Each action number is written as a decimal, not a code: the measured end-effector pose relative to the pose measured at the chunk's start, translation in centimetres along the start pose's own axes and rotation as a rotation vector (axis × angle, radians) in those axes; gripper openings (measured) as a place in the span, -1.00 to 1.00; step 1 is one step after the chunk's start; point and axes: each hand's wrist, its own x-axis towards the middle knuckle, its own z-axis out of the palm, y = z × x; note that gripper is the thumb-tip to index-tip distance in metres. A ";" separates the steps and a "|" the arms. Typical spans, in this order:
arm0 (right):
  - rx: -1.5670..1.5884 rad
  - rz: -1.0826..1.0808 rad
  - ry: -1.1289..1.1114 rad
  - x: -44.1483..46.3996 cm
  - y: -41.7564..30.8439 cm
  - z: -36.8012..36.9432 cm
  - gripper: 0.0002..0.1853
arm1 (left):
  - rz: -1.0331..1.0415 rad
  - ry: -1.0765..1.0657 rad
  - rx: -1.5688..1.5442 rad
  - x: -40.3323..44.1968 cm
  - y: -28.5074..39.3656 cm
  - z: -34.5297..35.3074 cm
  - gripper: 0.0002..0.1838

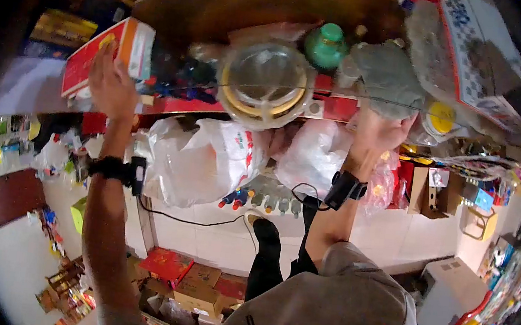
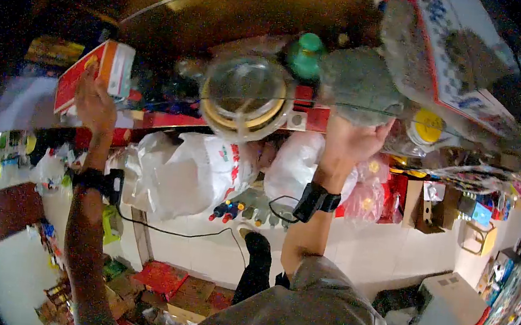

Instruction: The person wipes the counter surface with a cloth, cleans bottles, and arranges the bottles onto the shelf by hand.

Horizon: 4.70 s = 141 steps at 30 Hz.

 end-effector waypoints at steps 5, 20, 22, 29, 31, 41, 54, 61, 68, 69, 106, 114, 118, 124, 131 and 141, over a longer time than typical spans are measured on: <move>0.095 0.235 0.093 -3.3 9.3 -1.5 -0.45 | -0.010 0.041 -0.006 -0.4 -0.8 0.5 -0.63; 0.381 0.820 0.137 -8.4 38.0 -0.4 -0.42 | -0.095 0.117 -0.026 -0.9 -1.1 0.9 -0.62; 0.437 0.857 0.159 -9.0 41.0 -0.5 -0.42 | -0.090 0.125 -0.018 -0.9 -1.2 1.1 -0.62; 0.537 0.951 0.269 -9.4 36.7 0.7 -0.47 | -0.069 0.060 -0.033 -0.7 -1.0 0.3 -0.63; 0.456 0.923 0.186 -8.9 32.6 -0.1 -0.41 | -0.076 0.033 -0.054 -0.7 -1.1 0.1 -0.63; -0.365 0.302 0.143 -4.7 8.4 0.6 -0.43 | 0.007 -0.005 -0.022 -0.4 -0.8 -0.5 -0.61; -0.453 -0.067 0.296 -0.3 -8.2 5.6 -0.55 | 0.015 -0.086 0.080 -0.3 -0.4 -0.7 -0.58; -0.687 -0.185 0.542 -1.4 1.8 4.6 -0.77 | 0.070 -0.167 -0.032 1.1 -1.3 -2.1 -0.60; -0.888 -0.098 0.690 -3.3 12.5 2.7 -0.81 | 0.012 -0.159 -0.139 2.3 2.2 -9.0 -0.58; -0.884 -0.095 0.681 -3.7 13.6 2.0 -0.81 | 0.048 -0.143 -0.216 1.7 3.3 -10.4 -0.59; -2.994 -0.322 -0.980 -1.8 1.2 6.4 -0.56 | -0.781 -0.980 -0.853 -32.5 17.4 -24.4 -0.70; -2.875 -0.661 -1.401 -4.9 13.1 5.0 -0.42 | -0.705 -0.990 -0.937 -32.3 19.3 -25.5 -0.76; -2.634 -0.528 -1.358 -5.6 12.6 5.4 -0.24 | -0.670 -1.087 -0.934 -30.0 19.5 -24.4 -0.74; -2.740 -0.369 -1.389 -4.4 5.6 7.7 -0.27 | -0.381 -0.828 -0.803 -18.6 21.5 -22.3 -0.59; -2.319 -0.056 -0.944 -0.9 -2.2 9.8 -0.50 | -0.113 -0.500 -0.806 -3.0 29.6 -14.5 -0.41; -2.461 -0.680 -1.204 6.8 -5.4 4.9 -0.55 | -0.026 -0.270 -0.381 -0.1 37.4 -1.4 -0.27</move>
